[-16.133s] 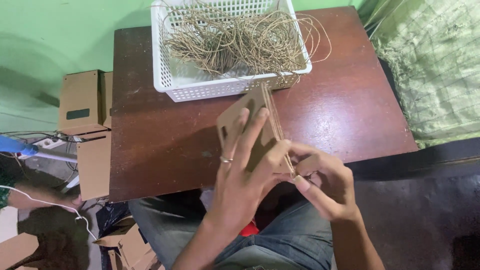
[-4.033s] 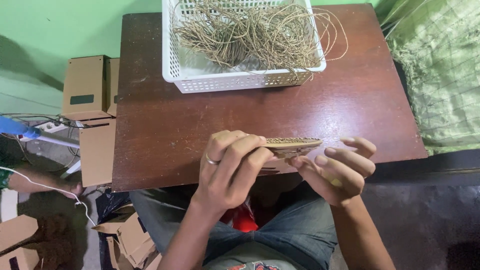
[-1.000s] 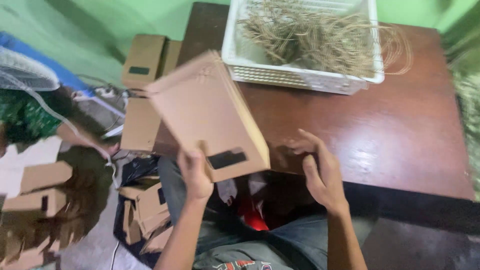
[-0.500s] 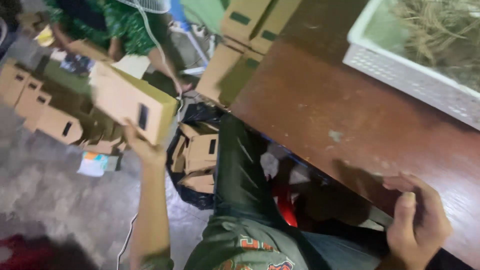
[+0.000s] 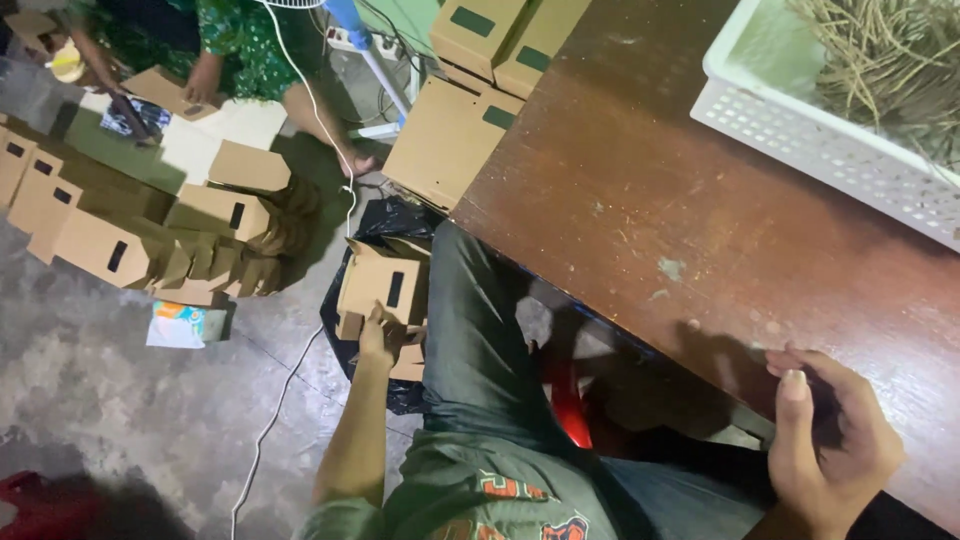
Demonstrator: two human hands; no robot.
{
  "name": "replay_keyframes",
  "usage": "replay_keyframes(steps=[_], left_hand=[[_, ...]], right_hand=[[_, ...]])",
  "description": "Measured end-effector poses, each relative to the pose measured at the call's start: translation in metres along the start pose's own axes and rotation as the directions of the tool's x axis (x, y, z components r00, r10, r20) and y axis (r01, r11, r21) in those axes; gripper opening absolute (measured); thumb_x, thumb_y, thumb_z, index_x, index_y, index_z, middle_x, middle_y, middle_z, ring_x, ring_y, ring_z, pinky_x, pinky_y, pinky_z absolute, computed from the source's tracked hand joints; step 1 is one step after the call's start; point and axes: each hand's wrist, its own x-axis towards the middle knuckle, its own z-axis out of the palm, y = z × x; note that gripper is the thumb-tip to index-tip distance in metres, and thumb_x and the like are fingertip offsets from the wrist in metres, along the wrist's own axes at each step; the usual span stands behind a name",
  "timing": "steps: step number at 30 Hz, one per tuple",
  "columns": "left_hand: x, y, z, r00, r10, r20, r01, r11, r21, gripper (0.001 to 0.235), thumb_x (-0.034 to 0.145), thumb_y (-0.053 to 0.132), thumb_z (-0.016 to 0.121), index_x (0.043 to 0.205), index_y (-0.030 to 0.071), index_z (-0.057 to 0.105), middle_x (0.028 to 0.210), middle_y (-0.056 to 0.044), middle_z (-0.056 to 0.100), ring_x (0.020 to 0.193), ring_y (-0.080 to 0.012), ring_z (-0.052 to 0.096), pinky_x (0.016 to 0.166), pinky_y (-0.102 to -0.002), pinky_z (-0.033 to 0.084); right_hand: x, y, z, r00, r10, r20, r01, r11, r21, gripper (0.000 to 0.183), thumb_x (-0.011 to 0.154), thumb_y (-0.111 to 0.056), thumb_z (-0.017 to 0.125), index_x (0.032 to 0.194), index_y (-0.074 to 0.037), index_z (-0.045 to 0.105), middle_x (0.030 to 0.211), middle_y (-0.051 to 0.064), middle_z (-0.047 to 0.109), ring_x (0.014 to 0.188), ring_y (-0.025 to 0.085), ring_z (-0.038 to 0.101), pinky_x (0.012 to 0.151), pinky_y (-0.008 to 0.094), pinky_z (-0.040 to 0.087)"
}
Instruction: Assembling a small cardboard gift box by folding the panels and threading a natural fiber string through pre-punched holes.
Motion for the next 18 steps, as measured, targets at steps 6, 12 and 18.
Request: replay_keyframes(steps=[6,12,18], left_hand=[[-0.068,0.025,0.036,0.907,-0.349,-0.235,0.345,0.937,-0.058,0.053,0.087,0.048,0.06,0.125,0.011,0.051,0.117,-0.004,0.066,0.12,-0.0197,0.057,0.111,-0.034,0.032],[0.101,-0.019,-0.052,0.978,0.138,-0.159,0.132,0.187,0.974,0.073,0.095,0.056,0.009,0.138,0.01,0.047,0.146,-0.012,0.04,0.142,-0.0326,0.022,0.111,-0.061,-0.012],[0.043,-0.017,-0.105,0.951,0.018,-0.308,-0.046,0.996,-0.082,0.032,0.097,0.029,0.049,0.107,-0.001,0.053,0.106,-0.021,0.062,0.098,-0.0352,0.062,0.084,-0.045,0.057]], right_hand=[[-0.002,0.007,0.004,0.999,-0.041,-0.035,0.04,0.998,-0.04,0.013,0.109,0.004,0.054,0.11,0.014,0.06,0.104,0.023,0.065,0.101,0.03,0.064,0.094,0.035,0.048],[-0.005,0.003,0.005,1.0,0.001,-0.003,-0.001,1.0,-0.018,0.016,0.112,0.002,0.053,0.113,0.016,0.06,0.107,0.025,0.065,0.101,0.03,0.064,0.089,0.033,0.048],[-0.008,0.008,0.007,1.0,0.0,-0.003,0.0,1.0,0.003,0.017,0.115,0.002,0.053,0.116,0.018,0.06,0.107,0.026,0.063,0.09,0.028,0.059,0.088,0.033,0.046]])
